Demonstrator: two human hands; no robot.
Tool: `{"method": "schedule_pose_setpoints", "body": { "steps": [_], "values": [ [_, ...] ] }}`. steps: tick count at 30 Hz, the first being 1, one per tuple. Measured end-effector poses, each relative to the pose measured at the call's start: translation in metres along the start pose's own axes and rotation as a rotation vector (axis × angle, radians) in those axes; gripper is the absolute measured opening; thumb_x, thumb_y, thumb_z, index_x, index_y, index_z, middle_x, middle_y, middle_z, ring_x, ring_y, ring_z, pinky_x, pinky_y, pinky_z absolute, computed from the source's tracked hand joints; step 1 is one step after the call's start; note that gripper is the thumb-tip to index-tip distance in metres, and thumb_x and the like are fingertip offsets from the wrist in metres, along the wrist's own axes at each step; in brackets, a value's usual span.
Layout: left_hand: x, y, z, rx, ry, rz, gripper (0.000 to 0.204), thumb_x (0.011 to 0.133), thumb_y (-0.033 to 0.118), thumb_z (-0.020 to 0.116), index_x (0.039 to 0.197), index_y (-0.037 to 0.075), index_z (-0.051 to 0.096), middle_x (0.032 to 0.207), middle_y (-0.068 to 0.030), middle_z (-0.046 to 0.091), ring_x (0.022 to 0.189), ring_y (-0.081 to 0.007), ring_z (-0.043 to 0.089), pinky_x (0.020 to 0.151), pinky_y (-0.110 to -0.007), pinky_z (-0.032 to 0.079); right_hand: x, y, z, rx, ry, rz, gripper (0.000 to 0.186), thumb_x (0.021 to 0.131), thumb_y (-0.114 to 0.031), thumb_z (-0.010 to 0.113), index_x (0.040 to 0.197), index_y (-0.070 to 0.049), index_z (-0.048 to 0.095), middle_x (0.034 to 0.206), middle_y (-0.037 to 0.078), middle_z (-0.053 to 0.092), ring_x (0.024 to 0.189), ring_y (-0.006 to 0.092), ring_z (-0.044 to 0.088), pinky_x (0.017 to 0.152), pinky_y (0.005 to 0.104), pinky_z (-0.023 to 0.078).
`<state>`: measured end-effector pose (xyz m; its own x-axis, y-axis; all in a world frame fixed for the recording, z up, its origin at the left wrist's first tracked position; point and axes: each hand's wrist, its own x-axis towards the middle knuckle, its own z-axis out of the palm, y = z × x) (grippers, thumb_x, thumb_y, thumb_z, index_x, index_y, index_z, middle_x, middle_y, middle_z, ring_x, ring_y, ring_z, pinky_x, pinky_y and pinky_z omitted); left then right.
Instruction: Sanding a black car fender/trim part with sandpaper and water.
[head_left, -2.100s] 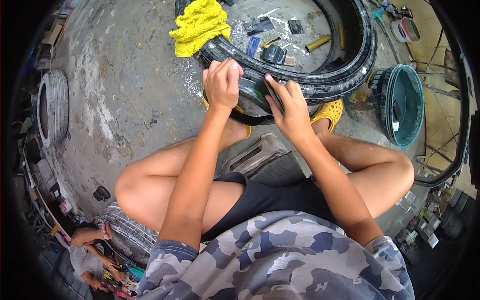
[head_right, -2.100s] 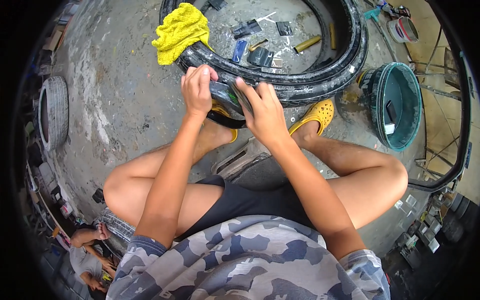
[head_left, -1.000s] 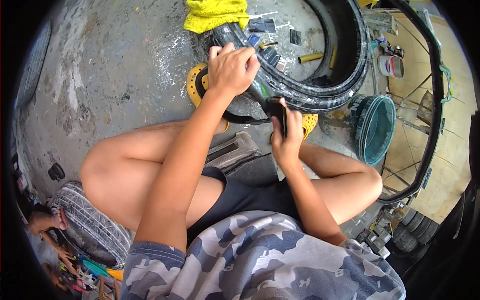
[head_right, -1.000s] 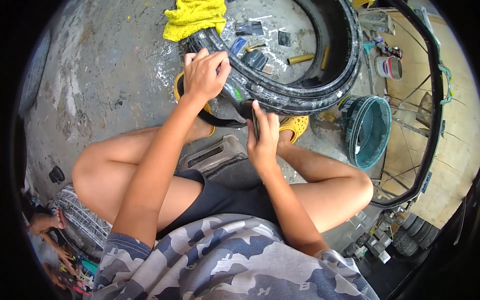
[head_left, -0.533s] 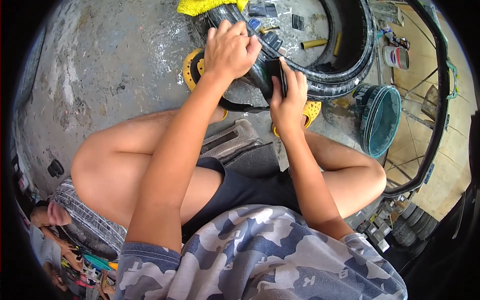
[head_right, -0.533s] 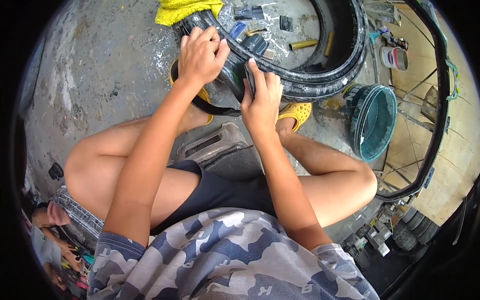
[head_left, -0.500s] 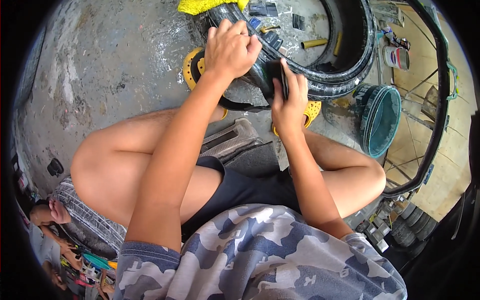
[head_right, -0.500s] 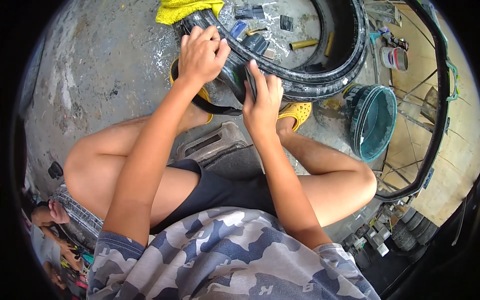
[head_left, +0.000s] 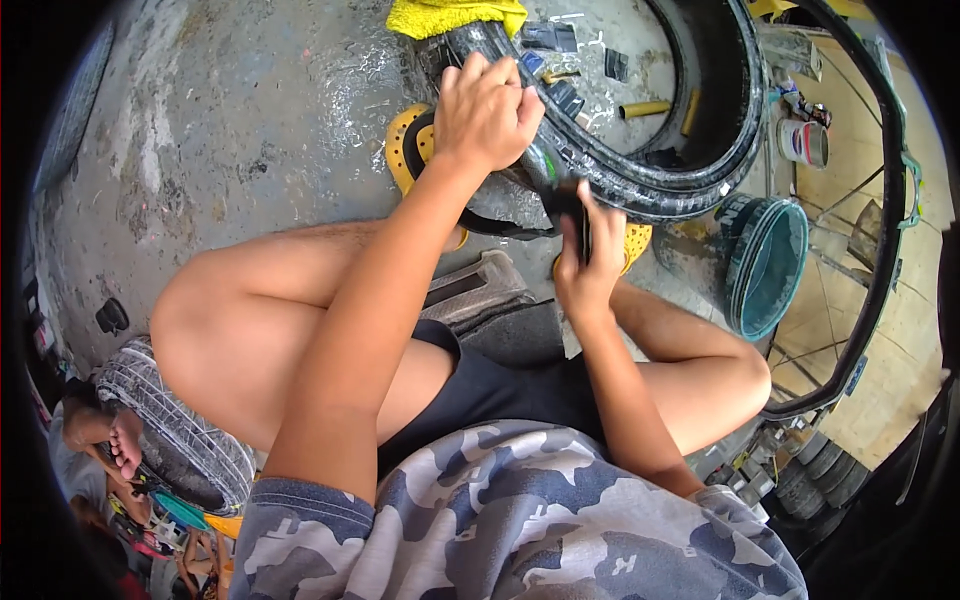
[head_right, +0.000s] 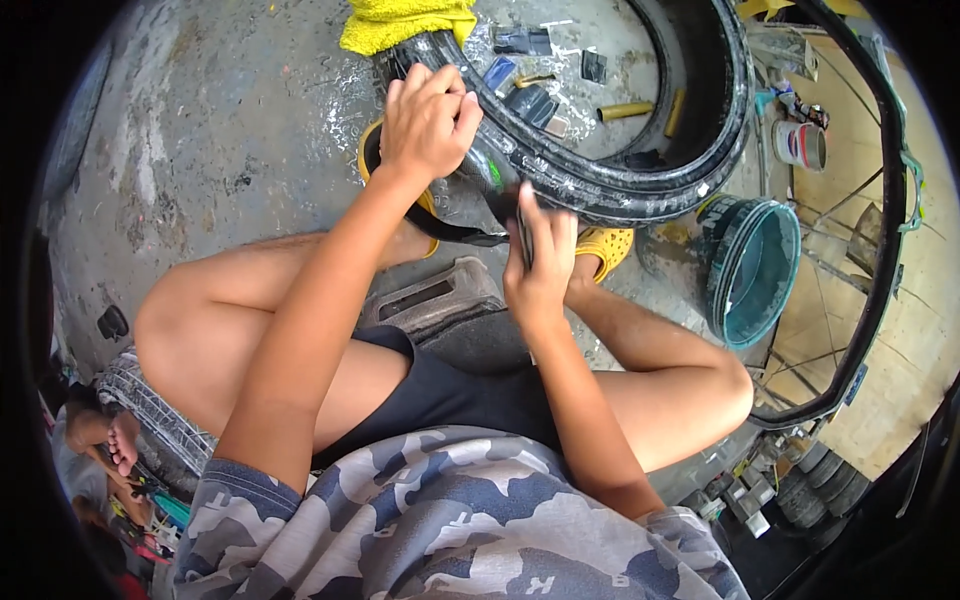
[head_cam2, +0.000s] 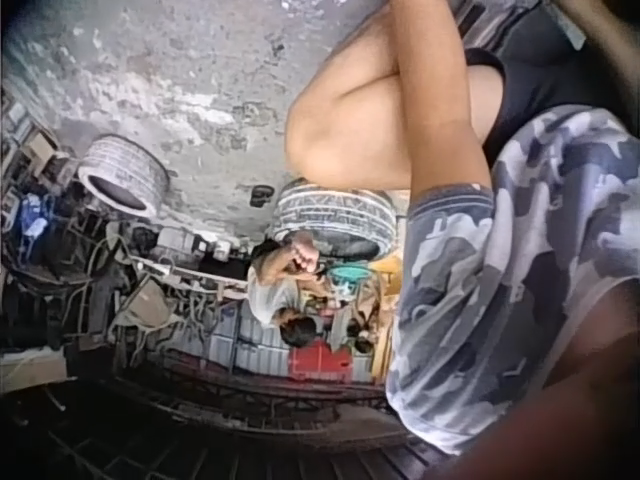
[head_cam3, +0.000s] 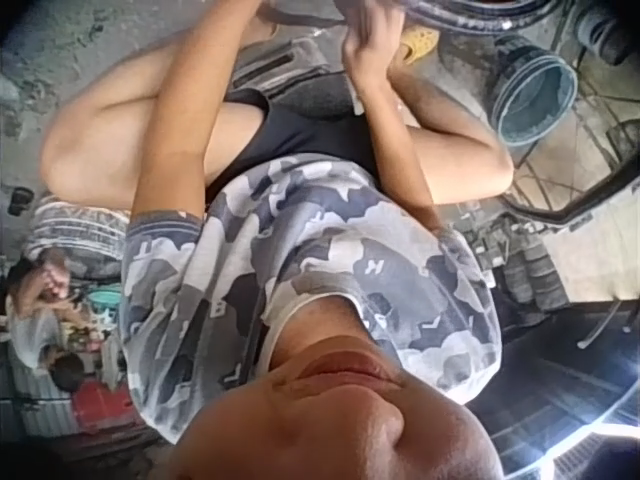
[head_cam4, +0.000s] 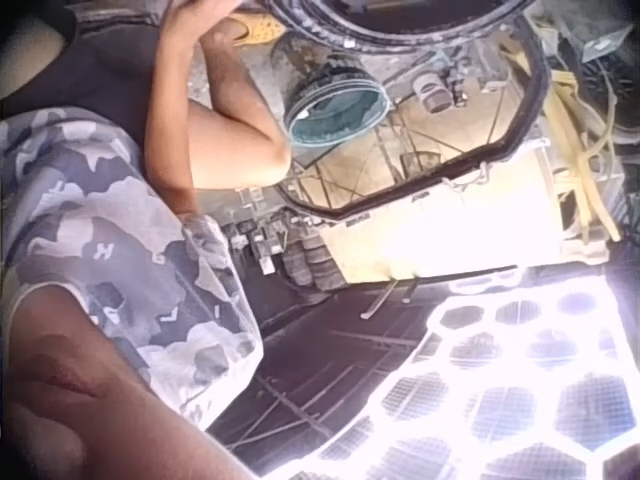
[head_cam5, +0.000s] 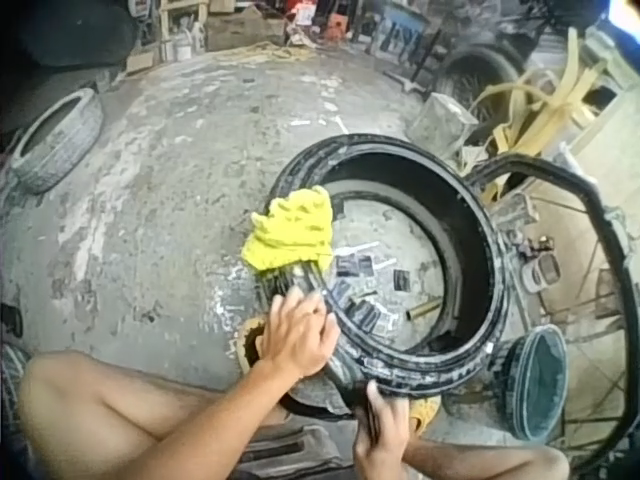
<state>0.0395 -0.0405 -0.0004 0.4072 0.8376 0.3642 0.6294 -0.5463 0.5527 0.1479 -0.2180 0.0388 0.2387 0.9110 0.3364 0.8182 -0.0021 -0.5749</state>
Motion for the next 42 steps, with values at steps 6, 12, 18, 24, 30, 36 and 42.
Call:
{"method": "schedule_pose_setpoints", "body": {
  "steps": [6, 12, 18, 24, 30, 36, 42],
  "values": [
    [-0.005, -0.003, -0.006, -0.047, -0.054, 0.009, 0.031, 0.09, 0.031, 0.058, 0.072, 0.008, 0.07, 0.086, 0.0003, 0.059, 0.089, -0.023, 0.052, 0.08, -0.039, 0.036, 0.018, -0.006, 0.001, -0.01, -0.026, 0.013, 0.053, 0.081, 0.007, 0.065, 0.132, -0.002, 0.056, 0.09, 0.016, 0.058, 0.083, 0.0335, 0.052, 0.08, 0.0402, 0.043],
    [0.0, -0.006, -0.014, -0.091, -0.212, 0.106, 0.026, 0.092, 0.036, 0.056, 0.091, 0.014, 0.071, 0.092, 0.0004, 0.06, 0.096, -0.0215, 0.051, 0.081, -0.04, 0.033, 0.017, -0.012, 0.003, -0.015, 0.001, 0.032, 0.054, 0.079, 0.006, 0.067, 0.132, 0.001, 0.055, 0.087, 0.017, 0.054, 0.078, 0.0332, 0.051, 0.072, 0.0411, 0.044],
    [0.0, -0.014, -0.011, -0.08, -0.153, 0.214, 0.024, 0.093, 0.027, 0.053, 0.087, 0.01, 0.069, 0.087, -0.0016, 0.06, 0.086, -0.0227, 0.052, 0.077, -0.037, 0.034, -0.005, 0.008, -0.009, 0.035, -0.044, -0.127, 0.06, 0.074, 0.01, 0.068, 0.133, 0.002, 0.054, 0.091, 0.018, 0.057, 0.08, 0.0338, 0.053, 0.075, 0.0415, 0.045],
    [0.0, -0.014, -0.014, -0.15, -0.155, 0.175, 0.037, 0.099, 0.025, 0.043, 0.068, 0.014, 0.06, 0.076, -0.0009, 0.057, 0.08, -0.0224, 0.052, 0.074, -0.038, 0.033, 0.037, -0.012, 0.006, 0.029, -0.111, -0.105, 0.063, 0.07, 0.008, 0.069, 0.132, -0.001, 0.057, 0.09, 0.013, 0.053, 0.076, 0.0301, 0.05, 0.072, 0.0395, 0.045],
    [0.003, -0.013, -0.01, -0.178, -0.165, 0.107, 0.041, 0.101, 0.027, 0.043, 0.067, 0.015, 0.062, 0.075, -0.0007, 0.059, 0.081, -0.0222, 0.053, 0.075, -0.037, 0.033, 0.009, 0.013, -0.003, 0.051, -0.062, -0.16, 0.062, 0.07, 0.009, 0.069, 0.13, -0.002, 0.058, 0.086, 0.013, 0.05, 0.075, 0.0307, 0.049, 0.07, 0.0407, 0.043],
    [0.003, -0.012, -0.013, -0.208, -0.189, 0.055, 0.042, 0.101, 0.029, 0.044, 0.066, 0.014, 0.063, 0.073, -0.0008, 0.06, 0.08, -0.0222, 0.054, 0.076, -0.037, 0.034, 0.015, 0.009, -0.007, 0.054, -0.154, -0.161, 0.075, 0.063, 0.01, 0.068, 0.135, -0.006, 0.056, 0.088, 0.013, 0.049, 0.081, 0.0316, 0.048, 0.075, 0.04, 0.043],
    [0.001, -0.01, -0.01, -0.211, -0.181, 0.036, 0.044, 0.101, 0.031, 0.044, 0.065, 0.014, 0.063, 0.072, -0.0007, 0.062, 0.081, -0.0223, 0.054, 0.077, -0.038, 0.035, 0.045, -0.003, -0.001, 0.014, -0.219, -0.157, 0.073, 0.064, 0.006, 0.067, 0.134, -0.009, 0.056, 0.088, 0.014, 0.048, 0.082, 0.0325, 0.048, 0.075, 0.042, 0.043]
  ]
}}
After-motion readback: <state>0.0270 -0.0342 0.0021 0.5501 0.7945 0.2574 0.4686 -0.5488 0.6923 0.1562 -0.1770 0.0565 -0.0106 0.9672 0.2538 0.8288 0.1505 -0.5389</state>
